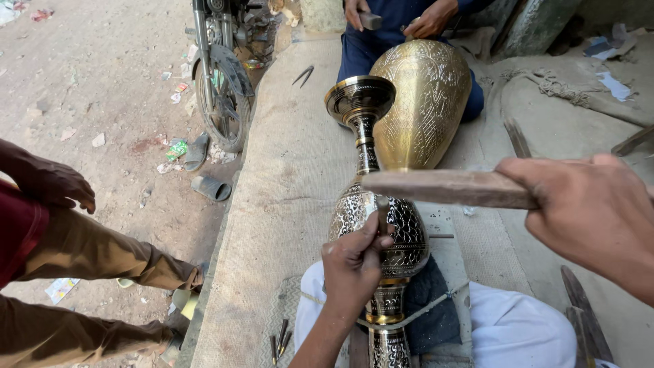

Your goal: The person uses a chisel and wooden mallet to engrave intricate patterns on a brass vase. They hold the chisel against the vase surface and strike it repeatedly with the mallet to create detailed designs.

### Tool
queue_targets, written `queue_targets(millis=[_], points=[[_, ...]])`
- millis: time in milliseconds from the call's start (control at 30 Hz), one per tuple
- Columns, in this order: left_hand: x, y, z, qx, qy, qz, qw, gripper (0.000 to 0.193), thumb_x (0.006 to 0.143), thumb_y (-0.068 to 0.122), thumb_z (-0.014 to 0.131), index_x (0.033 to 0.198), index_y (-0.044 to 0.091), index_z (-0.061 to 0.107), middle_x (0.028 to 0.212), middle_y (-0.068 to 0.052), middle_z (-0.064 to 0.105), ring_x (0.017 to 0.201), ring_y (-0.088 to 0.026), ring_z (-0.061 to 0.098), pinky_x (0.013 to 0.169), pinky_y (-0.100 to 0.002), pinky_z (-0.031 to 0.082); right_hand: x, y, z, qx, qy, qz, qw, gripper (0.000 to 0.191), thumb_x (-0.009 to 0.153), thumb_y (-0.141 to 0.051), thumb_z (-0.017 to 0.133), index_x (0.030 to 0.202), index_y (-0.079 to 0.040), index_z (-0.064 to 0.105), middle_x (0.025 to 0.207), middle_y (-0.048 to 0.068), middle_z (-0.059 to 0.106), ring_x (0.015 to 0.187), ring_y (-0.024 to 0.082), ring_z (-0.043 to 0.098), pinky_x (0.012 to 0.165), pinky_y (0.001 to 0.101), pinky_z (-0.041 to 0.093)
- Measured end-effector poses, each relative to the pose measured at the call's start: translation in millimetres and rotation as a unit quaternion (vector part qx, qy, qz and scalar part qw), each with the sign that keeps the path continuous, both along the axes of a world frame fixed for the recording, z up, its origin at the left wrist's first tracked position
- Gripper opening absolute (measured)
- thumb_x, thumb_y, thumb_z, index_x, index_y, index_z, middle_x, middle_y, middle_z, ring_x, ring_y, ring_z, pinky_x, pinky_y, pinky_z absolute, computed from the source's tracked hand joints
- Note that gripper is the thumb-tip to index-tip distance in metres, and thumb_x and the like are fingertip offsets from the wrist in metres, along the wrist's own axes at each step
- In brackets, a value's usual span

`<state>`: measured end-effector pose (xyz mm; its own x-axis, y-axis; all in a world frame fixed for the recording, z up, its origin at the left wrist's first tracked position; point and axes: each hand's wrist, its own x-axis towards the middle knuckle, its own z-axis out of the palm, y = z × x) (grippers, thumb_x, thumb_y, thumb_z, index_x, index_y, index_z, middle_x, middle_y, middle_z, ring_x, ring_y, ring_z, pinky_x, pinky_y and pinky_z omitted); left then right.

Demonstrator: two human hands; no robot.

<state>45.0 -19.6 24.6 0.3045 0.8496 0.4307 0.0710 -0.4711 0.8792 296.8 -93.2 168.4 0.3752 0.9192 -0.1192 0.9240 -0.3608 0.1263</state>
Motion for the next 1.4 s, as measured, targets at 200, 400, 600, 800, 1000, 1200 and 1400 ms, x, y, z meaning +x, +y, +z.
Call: queue_targets(millis=[200,400,600,800,1000,1200,1400], points=[[-1,12,8,0.007,-0.003,-0.048,0.999,0.043,0.091,-0.009,0.062,0.126,0.014,0.073,0.095,-0.005,0.082,0.082,-0.011,0.079,0.076,-0.027,0.063,0,-2,-13,0.186,0.278,0.023,0.942,0.048,0.083,-0.009,0.069,0.127,-0.027,0.064,0.084,0.0,0.076,0.074,0.013,0.073,0.071,0.0318,0.06],[-2,6,9,0.012,-0.036,-0.045,0.998,0.041,0.093,-0.011,0.06,0.124,0.013,0.074,0.095,-0.004,0.082,0.083,-0.012,0.081,0.077,-0.027,0.064,3,0,-16,0.167,0.191,0.004,0.967,0.047,0.081,-0.01,0.07,0.124,-0.029,0.07,0.079,0.0,0.078,0.068,0.014,0.074,0.067,0.0358,0.062],[-2,-3,5,0.053,-0.027,0.004,0.998,0.053,0.086,-0.014,0.059,0.13,0.013,0.07,0.096,-0.004,0.081,0.082,-0.014,0.081,0.076,-0.027,0.064,-12,6,7,0.018,0.102,-0.082,0.991,0.036,0.095,-0.016,0.067,0.129,-0.029,0.067,0.078,0.0,0.076,0.06,0.018,0.068,0.059,0.0354,0.057],[1,-15,-6,0.087,-0.069,0.07,0.991,0.06,0.084,-0.018,0.051,0.135,0.01,0.067,0.095,-0.01,0.08,0.088,-0.016,0.082,0.082,-0.029,0.066,-30,11,29,0.131,0.034,0.104,0.985,0.038,0.083,-0.007,0.066,0.116,-0.024,0.075,0.087,-0.004,0.076,0.058,0.013,0.064,0.059,0.033,0.054],[4,-22,-21,0.118,-0.115,0.104,0.981,0.06,0.088,-0.02,0.058,0.141,0.008,0.061,0.093,-0.013,0.08,0.082,-0.017,0.081,0.078,-0.027,0.067,-46,7,47,0.169,-0.026,0.188,0.967,0.037,0.076,-0.006,0.064,0.109,-0.02,0.073,0.077,0.0,0.074,0.065,0.017,0.07,0.059,0.0391,0.05],[4,-20,-33,0.098,-0.17,0.084,0.977,0.06,0.092,-0.02,0.061,0.145,0.009,0.055,0.101,-0.013,0.078,0.09,-0.013,0.076,0.086,-0.028,0.065,-69,12,74,0.056,-0.106,0.132,0.984,0.053,0.076,-0.012,0.065,0.123,-0.033,0.071,0.091,-0.009,0.078,0.078,0.011,0.073,0.07,0.0374,0.054],[7,-21,-33,0.054,-0.179,0.075,0.979,0.05,0.095,-0.016,0.064,0.139,0.007,0.065,0.099,-0.011,0.079,0.089,-0.012,0.076,0.084,-0.026,0.064,-73,9,69,-0.052,-0.172,0.099,0.979,0.04,0.089,-0.02,0.062,0.125,-0.036,0.067,0.091,-0.012,0.075,0.083,0.007,0.073,0.074,0.0308,0.055]])
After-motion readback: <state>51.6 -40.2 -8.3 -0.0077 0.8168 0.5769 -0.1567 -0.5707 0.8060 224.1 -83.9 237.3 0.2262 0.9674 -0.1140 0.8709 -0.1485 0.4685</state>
